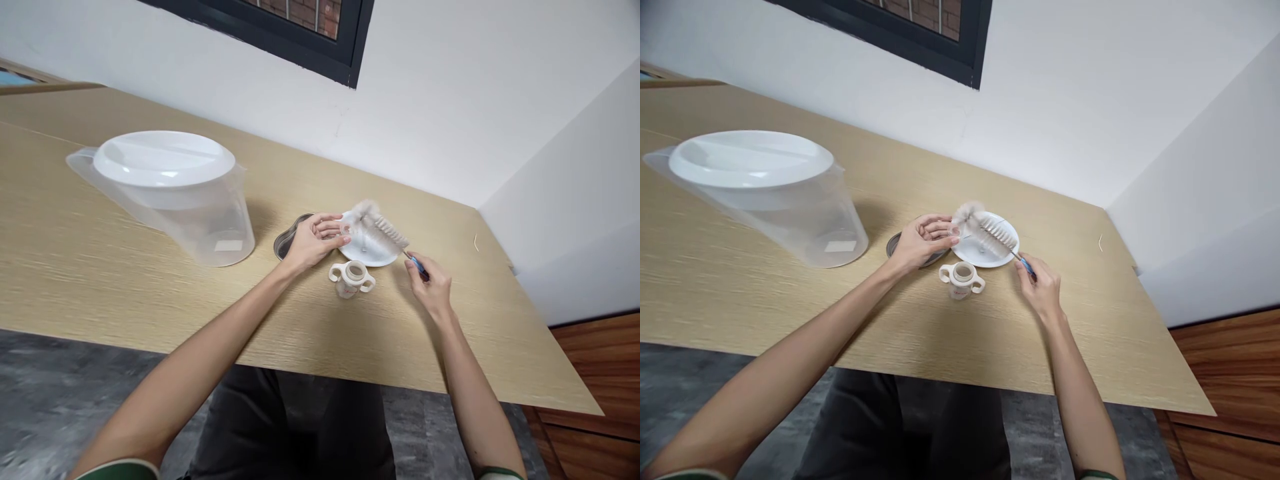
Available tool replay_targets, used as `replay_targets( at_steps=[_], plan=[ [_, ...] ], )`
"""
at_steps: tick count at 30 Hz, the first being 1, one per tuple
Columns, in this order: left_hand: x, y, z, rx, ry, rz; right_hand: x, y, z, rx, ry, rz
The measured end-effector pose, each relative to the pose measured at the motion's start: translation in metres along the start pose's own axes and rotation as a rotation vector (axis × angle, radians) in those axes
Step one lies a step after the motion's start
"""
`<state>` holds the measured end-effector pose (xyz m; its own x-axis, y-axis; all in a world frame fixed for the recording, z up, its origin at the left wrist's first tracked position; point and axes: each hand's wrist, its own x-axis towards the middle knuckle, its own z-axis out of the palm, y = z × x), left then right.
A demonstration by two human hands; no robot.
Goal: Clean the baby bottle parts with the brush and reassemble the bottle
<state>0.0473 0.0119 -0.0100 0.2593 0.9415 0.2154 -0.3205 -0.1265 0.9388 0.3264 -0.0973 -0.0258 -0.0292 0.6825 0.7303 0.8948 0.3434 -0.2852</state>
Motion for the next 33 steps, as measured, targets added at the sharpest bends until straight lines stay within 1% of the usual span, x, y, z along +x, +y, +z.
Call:
replay_targets(
  at_steps=[2, 4, 7, 10, 11, 13, 15, 17, 20, 23, 25, 29, 31, 33],
  plan=[
    [0.0, 0.0, 0.0, -0.02, -0.002, -0.028, -0.001, -0.001, 0.001, -0.033, -0.061, -0.028],
    [-0.001, 0.002, 0.001, -0.04, -0.011, -0.059, -0.001, 0.001, 0.0, -0.093, -0.069, -0.027],
    [-0.003, 0.006, 0.003, -0.075, -0.022, -0.088, 0.001, 0.007, -0.002, -0.177, 0.028, 0.003],
    [-0.004, 0.009, 0.005, -0.089, -0.016, -0.096, 0.001, 0.005, -0.003, -0.13, 0.099, -0.008],
    [-0.004, 0.009, 0.005, -0.09, -0.011, -0.1, 0.001, 0.003, -0.003, -0.095, 0.091, -0.023],
    [-0.003, 0.008, 0.005, -0.093, -0.001, -0.112, 0.001, -0.001, -0.002, -0.052, 0.031, -0.056],
    [-0.003, 0.007, 0.005, -0.09, 0.008, -0.12, 0.001, -0.003, -0.002, -0.065, -0.028, -0.075],
    [-0.003, 0.007, 0.005, -0.08, 0.013, -0.122, 0.002, -0.001, -0.003, -0.114, -0.038, -0.071],
    [-0.004, 0.009, 0.006, -0.081, -0.002, -0.123, 0.003, 0.006, -0.005, -0.186, 0.041, -0.033],
    [-0.004, 0.01, 0.006, -0.08, -0.016, -0.122, 0.003, 0.006, -0.004, -0.162, 0.114, -0.015],
    [-0.004, 0.009, 0.005, -0.067, -0.006, -0.12, 0.002, 0.002, -0.002, -0.122, 0.092, -0.024],
    [-0.003, 0.007, 0.004, -0.064, 0.025, -0.119, 0.001, -0.004, 0.002, -0.134, -0.024, -0.071],
    [-0.002, 0.007, 0.004, -0.075, 0.031, -0.118, 0.002, -0.001, 0.001, -0.169, -0.027, -0.065],
    [-0.002, 0.007, 0.003, -0.079, 0.025, -0.114, 0.003, 0.002, -0.001, -0.183, 0.004, -0.045]
  ],
)
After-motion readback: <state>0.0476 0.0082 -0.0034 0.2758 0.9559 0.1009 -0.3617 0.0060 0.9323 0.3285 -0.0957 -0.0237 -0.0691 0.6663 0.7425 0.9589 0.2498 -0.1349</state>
